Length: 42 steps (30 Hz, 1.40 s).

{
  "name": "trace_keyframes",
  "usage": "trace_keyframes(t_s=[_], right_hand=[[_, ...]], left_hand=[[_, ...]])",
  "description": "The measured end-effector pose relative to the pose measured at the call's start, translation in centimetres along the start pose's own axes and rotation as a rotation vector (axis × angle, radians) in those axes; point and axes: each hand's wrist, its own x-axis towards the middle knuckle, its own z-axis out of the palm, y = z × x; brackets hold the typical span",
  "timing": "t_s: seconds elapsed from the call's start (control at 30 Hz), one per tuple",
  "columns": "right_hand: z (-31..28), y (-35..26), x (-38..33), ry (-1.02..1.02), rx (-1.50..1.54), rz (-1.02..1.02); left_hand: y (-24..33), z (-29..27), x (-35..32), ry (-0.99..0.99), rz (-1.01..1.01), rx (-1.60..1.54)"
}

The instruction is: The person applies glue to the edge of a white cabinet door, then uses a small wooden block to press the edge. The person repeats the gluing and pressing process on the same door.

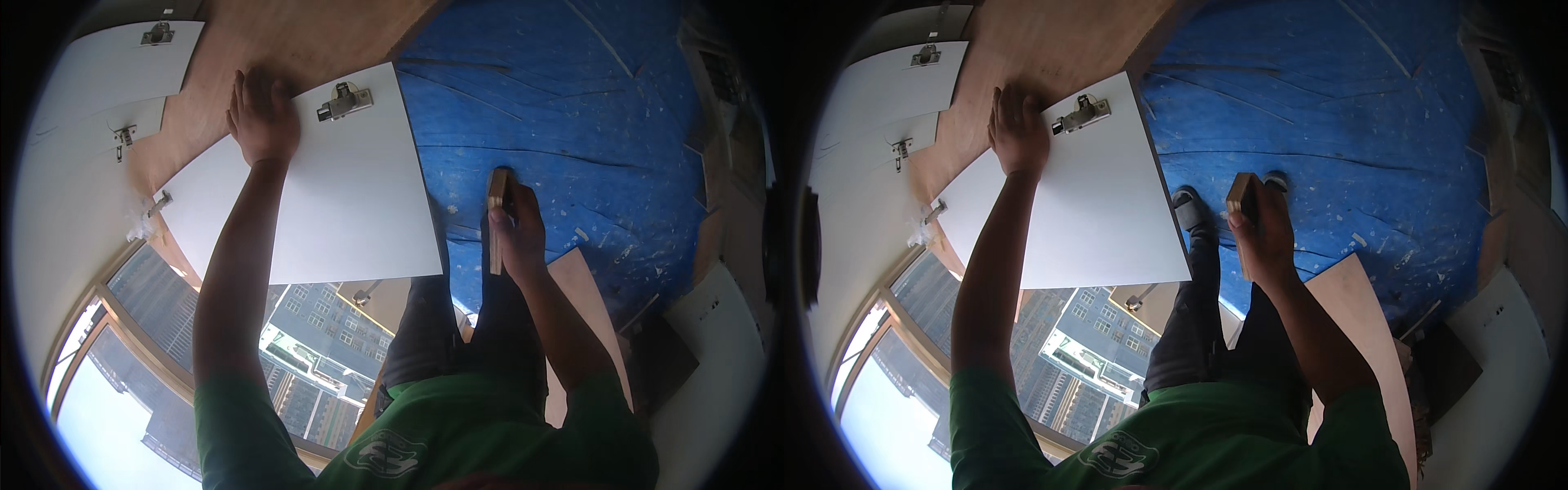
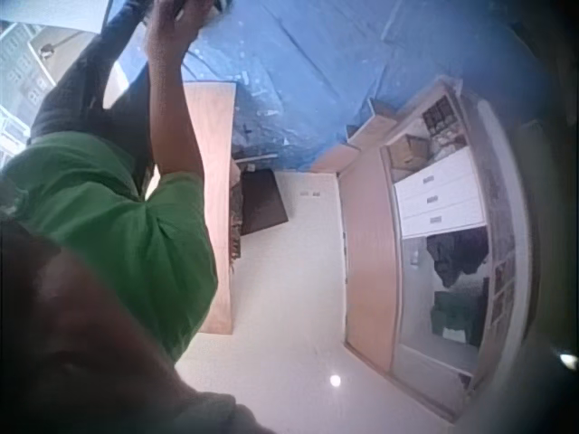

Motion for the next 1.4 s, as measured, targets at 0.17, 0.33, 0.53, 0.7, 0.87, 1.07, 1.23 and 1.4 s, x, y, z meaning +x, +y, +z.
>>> trace_keyframes(t_s=[0.17, 0.33, 0.53, 0.7, 0.87, 1.07, 1.23, 1.4], right_hand=[[0.3, -9.5, 21.9, 0.181, -0.587, -0.778], [3.2, -17.6, 30.8, 0.093, -0.928, -0.816], [7.2, -12.0, 23.8, 0.05, -0.485, -0.966], [8.2, -5.8, 12.7, -0.071, -0.769, -0.754], [7.7, -2.7, 1.7, -0.267, -0.61, -0.604], [3.2, -2.6, -9.2, -0.635, -0.5, -0.506], [4.1, -3.0, -1.5, -0.248, -0.01, -0.151], [8.2, -4.7, 13.1, -0.107, 0.242, -0.05]], left_hand=[[-0.2, 0.4, -0.1, -0.02, -0.057, -0.017], [0.2, 0.1, 0.0, -0.002, -0.048, -0.064], [-0.3, -0.1, -0.6, -0.016, -0.081, -0.071], [-0.1, -0.2, -0.3, 0.0, -0.059, -0.089], [-0.4, 0.9, -0.3, 0.076, -0.019, -0.081], [-1.2, 1.2, -0.1, 0.056, 0.017, -0.103], [-1.2, 0.8, 0.0, 0.035, 0.04, -0.148], [-2.1, 1.4, 0.4, 0.074, 0.137, -0.093]])
